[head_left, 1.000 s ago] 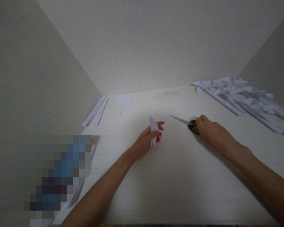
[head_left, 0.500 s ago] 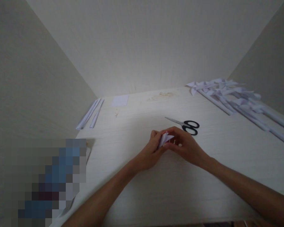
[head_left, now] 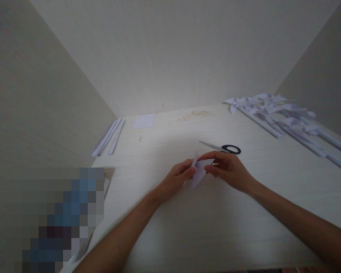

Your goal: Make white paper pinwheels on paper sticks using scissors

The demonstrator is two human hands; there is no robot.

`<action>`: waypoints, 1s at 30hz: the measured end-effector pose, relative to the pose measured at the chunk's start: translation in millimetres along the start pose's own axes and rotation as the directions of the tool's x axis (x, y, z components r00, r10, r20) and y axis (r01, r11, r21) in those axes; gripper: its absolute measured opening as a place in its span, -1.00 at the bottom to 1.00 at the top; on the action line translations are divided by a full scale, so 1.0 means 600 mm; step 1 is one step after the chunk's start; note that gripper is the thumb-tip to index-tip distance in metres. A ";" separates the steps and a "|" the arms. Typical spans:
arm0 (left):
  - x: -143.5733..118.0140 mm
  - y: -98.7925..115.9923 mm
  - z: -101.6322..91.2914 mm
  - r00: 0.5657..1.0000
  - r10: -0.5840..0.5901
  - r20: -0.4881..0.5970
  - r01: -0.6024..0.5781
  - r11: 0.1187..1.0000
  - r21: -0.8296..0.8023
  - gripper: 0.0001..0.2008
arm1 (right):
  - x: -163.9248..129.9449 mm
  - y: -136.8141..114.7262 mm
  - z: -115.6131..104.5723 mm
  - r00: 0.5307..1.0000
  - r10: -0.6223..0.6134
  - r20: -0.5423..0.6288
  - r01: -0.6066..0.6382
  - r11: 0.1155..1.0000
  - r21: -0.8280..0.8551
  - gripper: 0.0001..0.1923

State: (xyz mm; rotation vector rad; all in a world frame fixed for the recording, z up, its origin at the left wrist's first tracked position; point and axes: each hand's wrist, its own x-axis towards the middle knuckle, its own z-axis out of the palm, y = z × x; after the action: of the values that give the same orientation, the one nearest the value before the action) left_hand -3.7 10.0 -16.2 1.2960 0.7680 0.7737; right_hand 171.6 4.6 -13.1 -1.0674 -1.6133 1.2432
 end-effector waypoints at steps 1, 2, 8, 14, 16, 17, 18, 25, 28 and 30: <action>0.001 -0.001 -0.001 0.998 -0.042 -0.042 0.038 0.996 -0.076 -0.63 | 0.001 0.000 -0.003 1.000 0.011 -0.009 -0.010 1.000 0.009 -0.78; 0.002 -0.003 -0.002 0.993 -0.080 -0.087 0.067 0.987 -0.148 -0.64 | 0.001 0.001 -0.007 0.999 0.025 -0.024 -0.025 1.000 0.010 -0.78; 0.006 -0.003 -0.006 0.953 -0.244 -0.180 0.158 0.906 -0.394 -0.73 | 0.006 0.004 -0.019 0.983 0.057 -0.177 -0.061 0.998 -0.014 -0.71; 0.004 -0.009 -0.004 0.949 -0.233 -0.211 0.156 0.931 -0.330 -0.72 | 0.005 0.005 -0.005 0.974 0.220 -0.048 -0.208 0.961 0.181 -0.54; 0.004 -0.010 -0.004 0.949 -0.202 -0.242 0.141 0.958 -0.250 -0.71 | 0.004 0.006 -0.004 0.968 0.249 -0.033 -0.240 0.955 0.173 -0.50; 0.004 -0.009 -0.005 0.948 -0.184 -0.258 0.134 0.971 -0.200 -0.71 | 0.003 0.006 -0.005 0.964 0.258 -0.058 -0.247 0.958 0.145 -0.49; 0.004 -0.007 -0.005 0.949 -0.160 -0.272 0.125 0.982 -0.143 -0.71 | 0.003 0.006 -0.006 0.961 0.264 -0.087 -0.254 0.961 0.109 -0.48; 0.004 -0.003 -0.006 0.944 0.142 -0.297 -0.029 0.935 0.354 -0.80 | 0.004 0.001 -0.018 0.958 0.279 -0.071 -0.276 0.960 0.044 -0.47; -0.002 -0.008 -0.002 0.767 0.460 -0.448 -0.121 0.789 0.603 -0.72 | 0.003 0.002 -0.013 0.965 0.217 -0.149 -0.220 0.976 -0.005 -0.56; -0.009 -0.007 0.006 0.657 0.631 -0.412 -0.141 0.640 0.755 -0.80 | 0.000 0.000 -0.006 0.962 0.155 -0.227 -0.174 0.983 -0.064 -0.65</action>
State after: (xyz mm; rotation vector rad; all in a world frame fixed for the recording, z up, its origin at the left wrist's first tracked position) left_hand -3.5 3.1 -19.4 1.9385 1.4389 1.4776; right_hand 175.2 5.6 -12.2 -1.3661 -1.4396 1.1254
